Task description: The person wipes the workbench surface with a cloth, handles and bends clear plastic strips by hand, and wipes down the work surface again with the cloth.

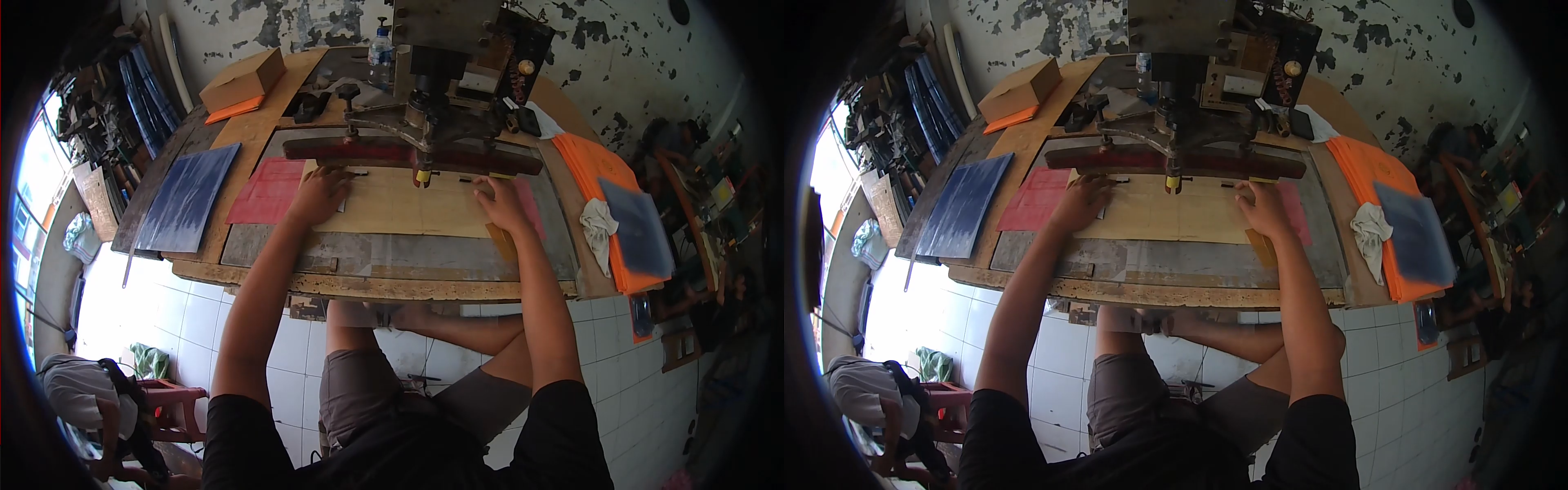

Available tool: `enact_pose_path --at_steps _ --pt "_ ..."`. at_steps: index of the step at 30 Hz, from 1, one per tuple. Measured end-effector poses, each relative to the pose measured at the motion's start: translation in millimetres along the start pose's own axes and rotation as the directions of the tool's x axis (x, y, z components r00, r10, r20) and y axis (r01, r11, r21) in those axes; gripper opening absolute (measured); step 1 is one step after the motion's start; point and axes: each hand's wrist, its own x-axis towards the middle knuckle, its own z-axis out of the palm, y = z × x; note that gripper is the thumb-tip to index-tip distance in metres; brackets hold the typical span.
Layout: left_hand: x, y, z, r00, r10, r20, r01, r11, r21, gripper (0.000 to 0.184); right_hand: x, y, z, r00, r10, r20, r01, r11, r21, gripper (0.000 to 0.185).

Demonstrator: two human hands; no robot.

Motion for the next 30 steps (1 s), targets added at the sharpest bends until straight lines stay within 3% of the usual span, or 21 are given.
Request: enact_pose_path --at_steps 8,13,19,22,30 --pt "-0.9 5.3 -6.1 1.000 0.002 -0.012 -0.003 0.993 -0.120 0.035 1.1 3.9 1.6 1.000 -0.011 -0.005 0.011 1.000 0.004 0.026" --pt "-2.4 9.2 -10.4 0.998 0.021 -0.066 -0.036 0.969 -0.246 0.032 -1.0 -0.5 -2.5 1.000 0.012 -0.003 -0.011 0.990 0.141 0.024" --pt "-6.2 23.0 -21.2 0.999 -0.052 -0.004 0.048 0.947 -0.318 0.034 -1.2 4.7 -3.4 0.999 0.040 0.032 -0.048 0.948 0.313 0.022" --pt "-5.4 27.2 -25.1 0.984 -0.159 0.083 0.178 0.921 -0.347 0.034 -1.1 6.8 -3.5 0.998 0.043 0.055 -0.060 0.931 0.361 0.023" --pt "-5.0 25.3 -21.6 0.996 -0.090 0.003 0.084 0.924 -0.372 0.033 -5.5 -4.2 -11.9 0.992 0.088 0.094 -0.115 0.933 0.341 0.036"
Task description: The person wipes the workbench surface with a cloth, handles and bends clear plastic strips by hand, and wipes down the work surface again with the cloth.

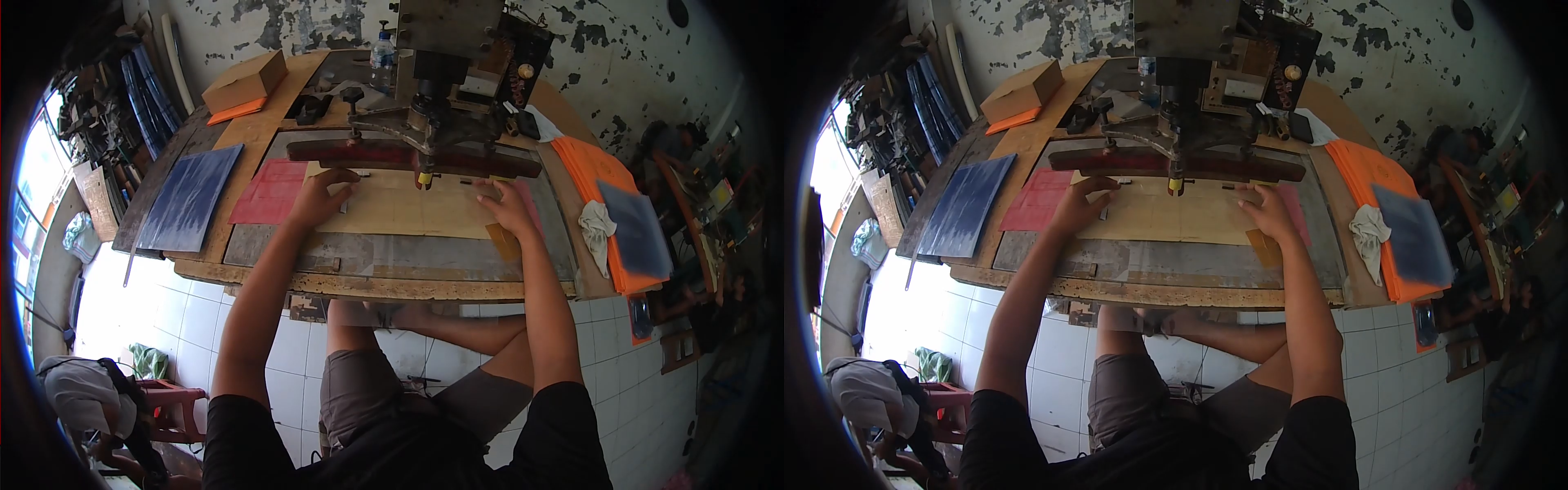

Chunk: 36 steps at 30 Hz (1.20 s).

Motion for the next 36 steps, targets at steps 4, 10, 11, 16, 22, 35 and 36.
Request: enact_pose_path --at_steps 4,10,11,16,22,35,36 --pt "-0.3 3.5 2.1 0.999 -0.011 -0.036 0.007 0.995 -0.102 0.032 -4.2 -6.8 -1.1 0.998 0.058 -0.021 -0.058 0.998 -0.006 0.041" --pt "1.8 3.1 2.2 0.996 0.046 -0.070 -0.052 0.995 -0.084 0.030 -4.1 -5.8 -1.7 0.998 0.031 -0.059 -0.032 0.999 -0.023 0.040" --pt "1.5 3.2 1.8 0.998 0.032 -0.060 -0.036 0.997 -0.069 0.029 -3.4 -4.1 -1.2 0.997 0.023 -0.071 -0.025 0.999 -0.036 0.039" --pt "0.7 6.3 0.5 0.993 0.110 -0.040 -0.108 0.993 0.040 0.032 -2.1 -1.4 -1.7 0.997 0.057 -0.043 -0.058 0.998 -0.021 0.032" --pt "-1.4 7.2 -0.4 0.981 0.192 0.007 -0.192 0.976 0.105 0.026 -4.6 -5.4 -1.9 0.998 0.054 0.041 -0.054 0.999 0.008 0.023" --pt "-9.3 33.1 9.3 0.922 0.320 0.216 -0.370 0.894 0.254 0.040 -16.1 -35.3 16.3 0.936 -0.323 0.142 0.346 0.919 -0.188 0.028" --pt "-9.8 34.6 11.7 0.905 0.355 0.235 -0.410 0.874 0.259 0.041 -18.1 -42.4 18.9 0.932 -0.326 0.160 0.353 0.916 -0.188 0.028"
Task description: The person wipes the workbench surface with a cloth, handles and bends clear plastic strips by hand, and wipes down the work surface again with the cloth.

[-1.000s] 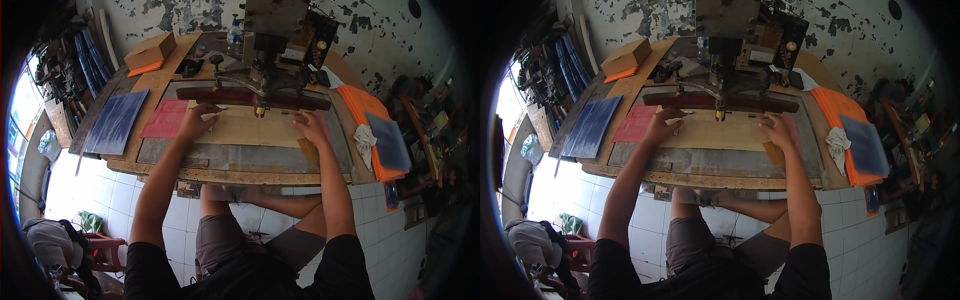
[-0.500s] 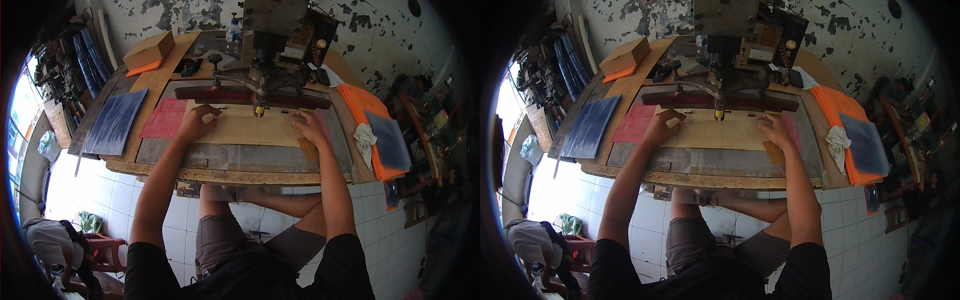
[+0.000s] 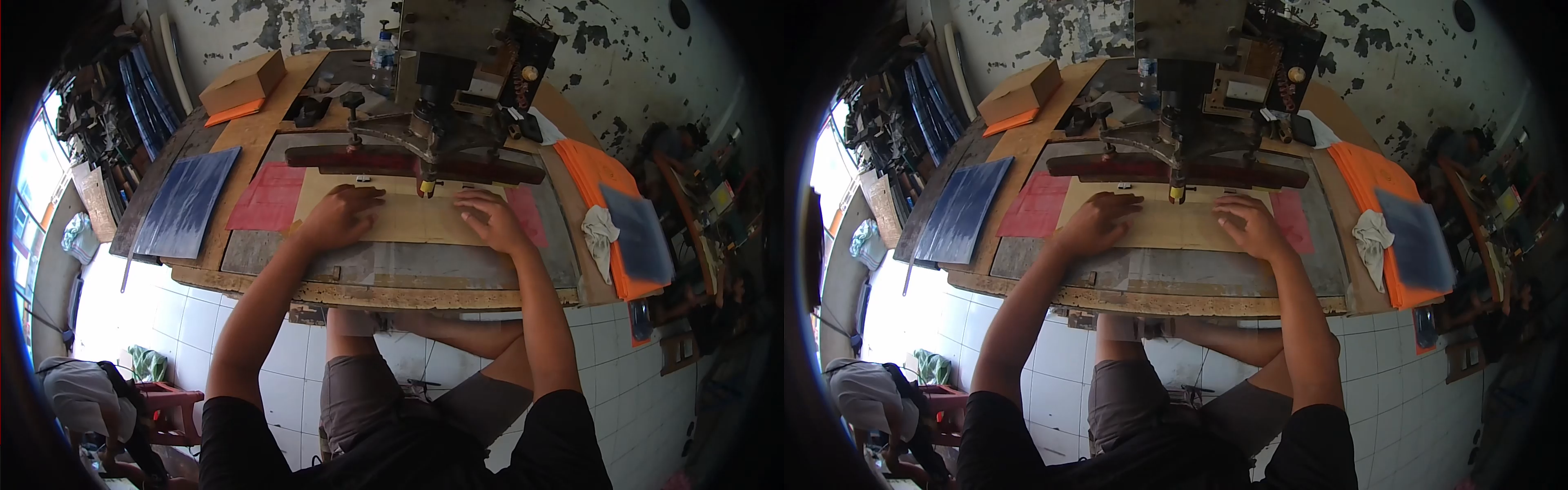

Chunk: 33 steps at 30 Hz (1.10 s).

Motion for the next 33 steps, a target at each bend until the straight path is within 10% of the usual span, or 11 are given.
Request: enact_pose_path --at_steps 33 --pt "0.0 -11.2 -7.3 0.958 -0.257 -0.130 0.277 0.946 0.170 0.016 -12.7 1.0 -29.6 0.953 0.241 -0.183 -0.275 0.942 -0.191 0.017"
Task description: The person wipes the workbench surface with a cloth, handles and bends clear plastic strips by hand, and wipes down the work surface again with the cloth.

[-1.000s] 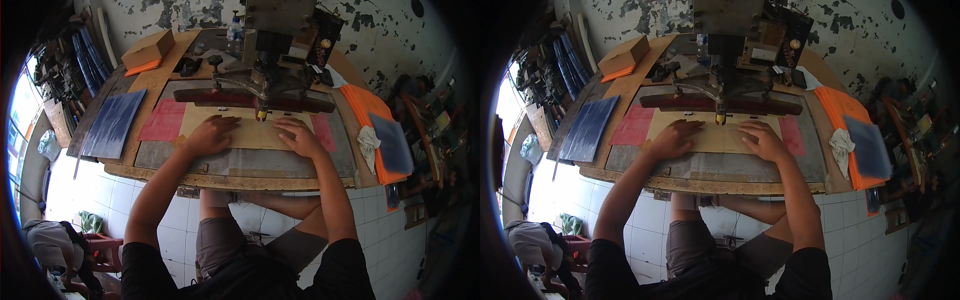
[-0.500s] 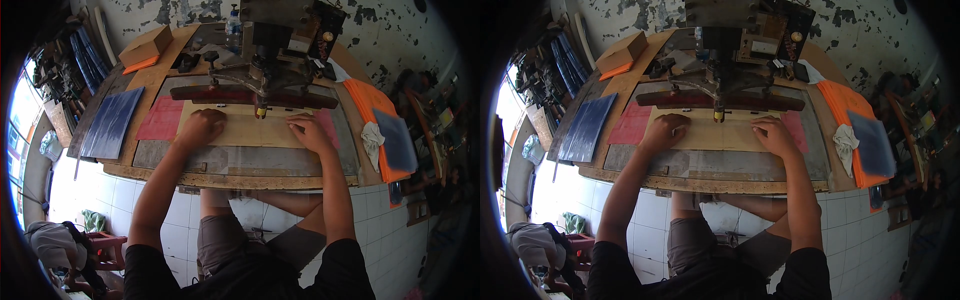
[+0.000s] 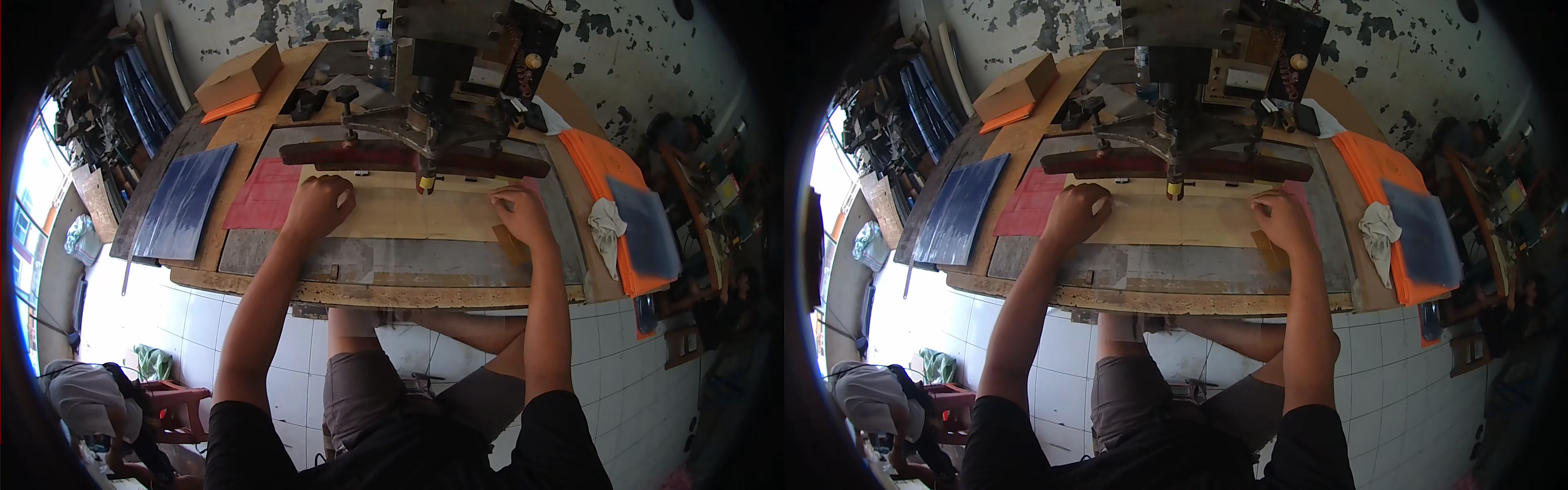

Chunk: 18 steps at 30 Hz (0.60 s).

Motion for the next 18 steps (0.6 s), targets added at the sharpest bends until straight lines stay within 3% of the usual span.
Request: enact_pose_path --at_steps 2,5,7,8,11,18 --pt "0.7 1.7 -4.2 0.999 0.029 -0.021 -0.029 1.000 0.012 0.014 1.0 2.8 -0.5 0.999 0.023 -0.037 -0.023 1.000 -0.021 0.015" --pt "-0.4 8.8 -5.6 0.985 0.162 -0.066 -0.168 0.981 -0.097 0.012 1.1 -1.1 -1.6 0.995 -0.096 -0.041 0.100 0.987 0.123 0.011" --pt "-2.2 20.2 -5.5 0.959 0.276 -0.061 -0.283 0.933 -0.221 0.011 -1.5 -13.3 1.0 0.990 -0.121 0.069 0.099 0.960 0.262 0.010" --pt "-4.5 26.4 -5.4 0.964 0.267 -0.014 -0.261 0.929 -0.263 0.013 -2.8 -18.1 2.5 0.982 -0.139 0.125 0.091 0.939 0.331 0.010" --pt "-4.8 32.6 -6.6 0.953 0.292 0.084 -0.262 0.930 -0.259 0.016 -2.8 -22.6 8.1 0.958 -0.205 0.202 0.130 0.935 0.331 0.010" --pt "-7.5 25.4 0.9 0.956 0.282 0.076 -0.264 0.946 -0.188 0.024 -0.7 -19.2 13.7 0.957 -0.251 0.144 0.209 0.944 0.254 0.011"
